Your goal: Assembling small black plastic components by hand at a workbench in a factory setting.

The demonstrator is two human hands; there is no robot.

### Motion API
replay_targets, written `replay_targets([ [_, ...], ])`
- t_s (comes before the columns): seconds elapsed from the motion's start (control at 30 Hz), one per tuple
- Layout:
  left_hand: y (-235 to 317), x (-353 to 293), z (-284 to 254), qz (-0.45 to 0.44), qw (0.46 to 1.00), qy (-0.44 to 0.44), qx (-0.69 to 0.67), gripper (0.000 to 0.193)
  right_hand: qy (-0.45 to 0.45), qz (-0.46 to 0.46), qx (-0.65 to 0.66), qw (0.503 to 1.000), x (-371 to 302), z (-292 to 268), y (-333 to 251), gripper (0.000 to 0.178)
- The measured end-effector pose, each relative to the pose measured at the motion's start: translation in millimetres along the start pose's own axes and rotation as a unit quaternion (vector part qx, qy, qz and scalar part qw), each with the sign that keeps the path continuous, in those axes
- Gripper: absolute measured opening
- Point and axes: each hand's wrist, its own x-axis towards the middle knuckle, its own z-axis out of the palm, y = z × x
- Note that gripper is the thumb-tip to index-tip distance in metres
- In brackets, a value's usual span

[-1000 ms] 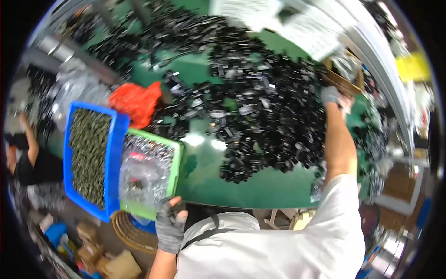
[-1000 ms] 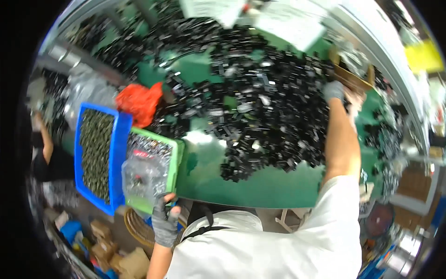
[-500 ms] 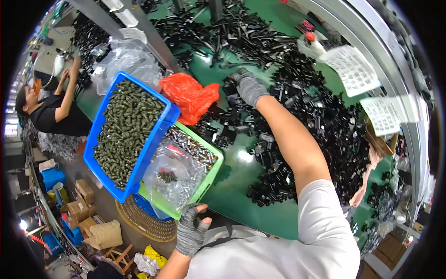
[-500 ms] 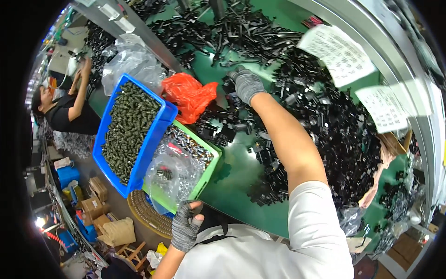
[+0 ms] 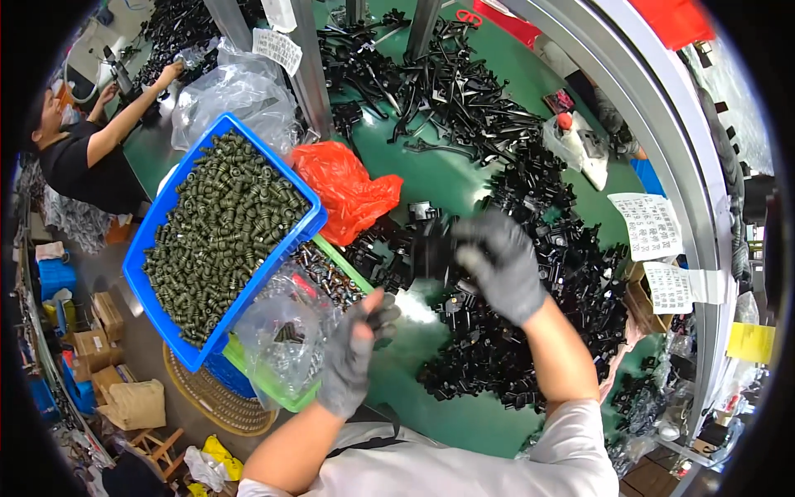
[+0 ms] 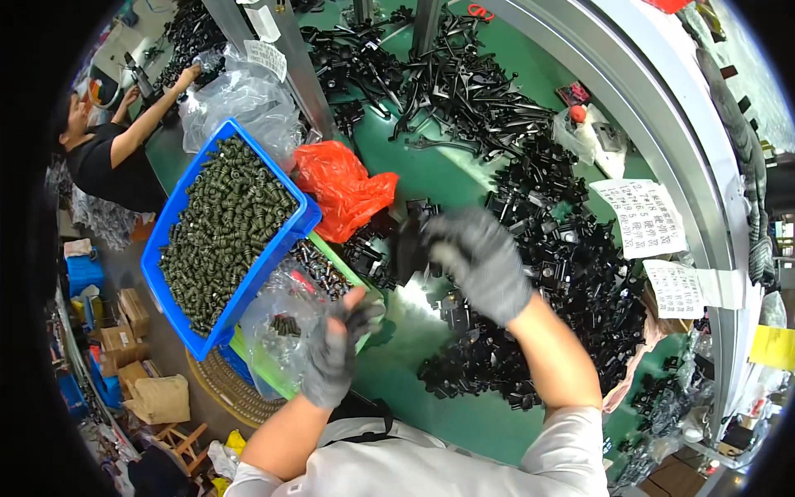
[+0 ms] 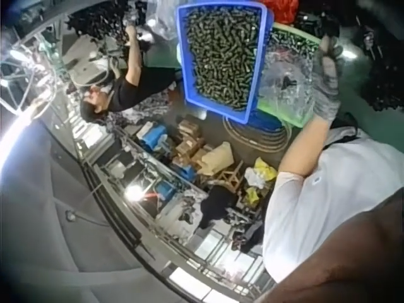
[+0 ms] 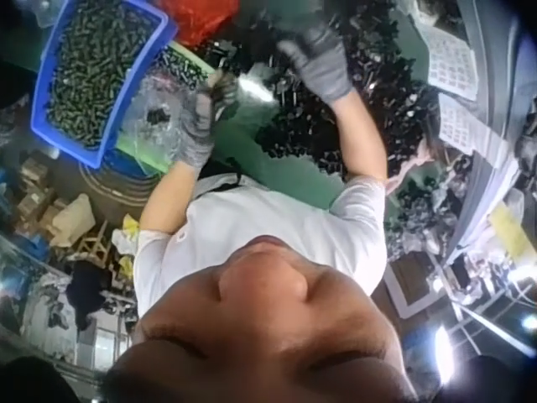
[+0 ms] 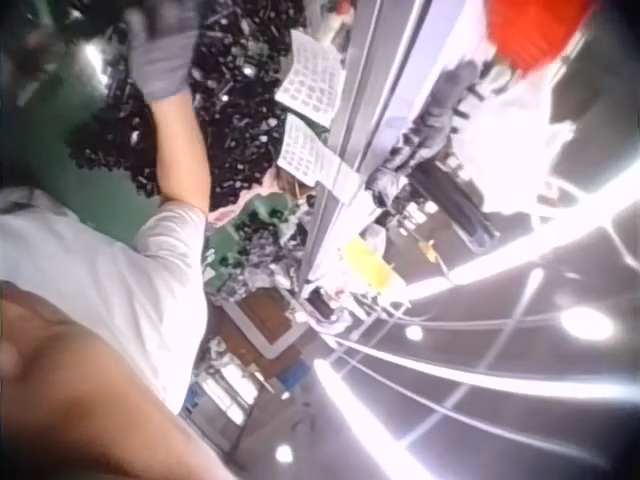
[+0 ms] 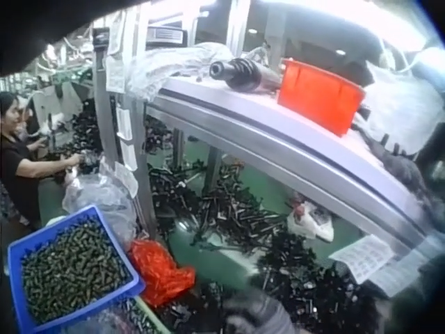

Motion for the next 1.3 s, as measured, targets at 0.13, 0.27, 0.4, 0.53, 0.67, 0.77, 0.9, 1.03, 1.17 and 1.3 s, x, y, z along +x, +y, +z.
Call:
replay_targets([
  [0.13, -9.0, 24.2, 16.9, -0.154, 0.930, -0.095, -0.321, 0.087, -0.131, 0.005, 0.216, 0.968, -14.7, 8.7, -51.7, 0.029],
  [0.27, -26.8, 7.6, -2.8, -0.214, 0.903, -0.106, -0.356, 0.080, -0.169, 0.067, 0.152, 0.972, 25.9, 16.6, 1.6, 0.028],
  [0.4, -14.0, -8.1, -8.8, -0.244, 0.910, -0.086, -0.323, 0.073, -0.143, 0.248, -0.342, 0.895, 98.1, 74.3, 134.4, 0.027],
  [0.53, 1.1, -20.4, -22.7, -0.236, 0.945, -0.073, -0.215, 0.073, -0.072, 0.201, -0.388, 0.897, 117.5, 122.0, 202.9, 0.030],
  [0.67, 2.2, -29.2, -31.2, -0.207, 0.967, -0.076, -0.130, 0.079, -0.135, 0.172, -0.465, 0.858, 100.5, 124.9, 211.8, 0.030],
  [0.77, -2.0, -28.5, -31.4, -0.199, 0.959, -0.089, -0.180, 0.084, -0.237, 0.151, -0.465, 0.839, 85.2, 108.5, 221.2, 0.031],
  [0.9, 3.3, -29.9, -34.1, -0.183, 0.949, -0.132, -0.218, 0.073, -0.141, 0.210, -0.075, 0.965, 57.4, 57.3, 122.0, 0.033],
  [1.03, 2.5, -31.5, -31.0, -0.267, 0.922, -0.146, -0.241, 0.093, -0.264, 0.310, 0.020, 0.913, 27.5, 17.4, -28.8, 0.033],
  [1.17, -3.0, -41.0, -31.2, -0.321, 0.904, -0.198, -0.200, 0.109, -0.235, 0.074, -0.023, 0.969, -31.0, 8.0, -71.3, 0.023],
  [1.3, -4.0, -60.7, -28.0, -0.349, 0.884, -0.168, -0.260, 0.097, -0.277, -0.023, -0.126, 0.952, -59.8, 2.1, -103.1, 0.021],
])
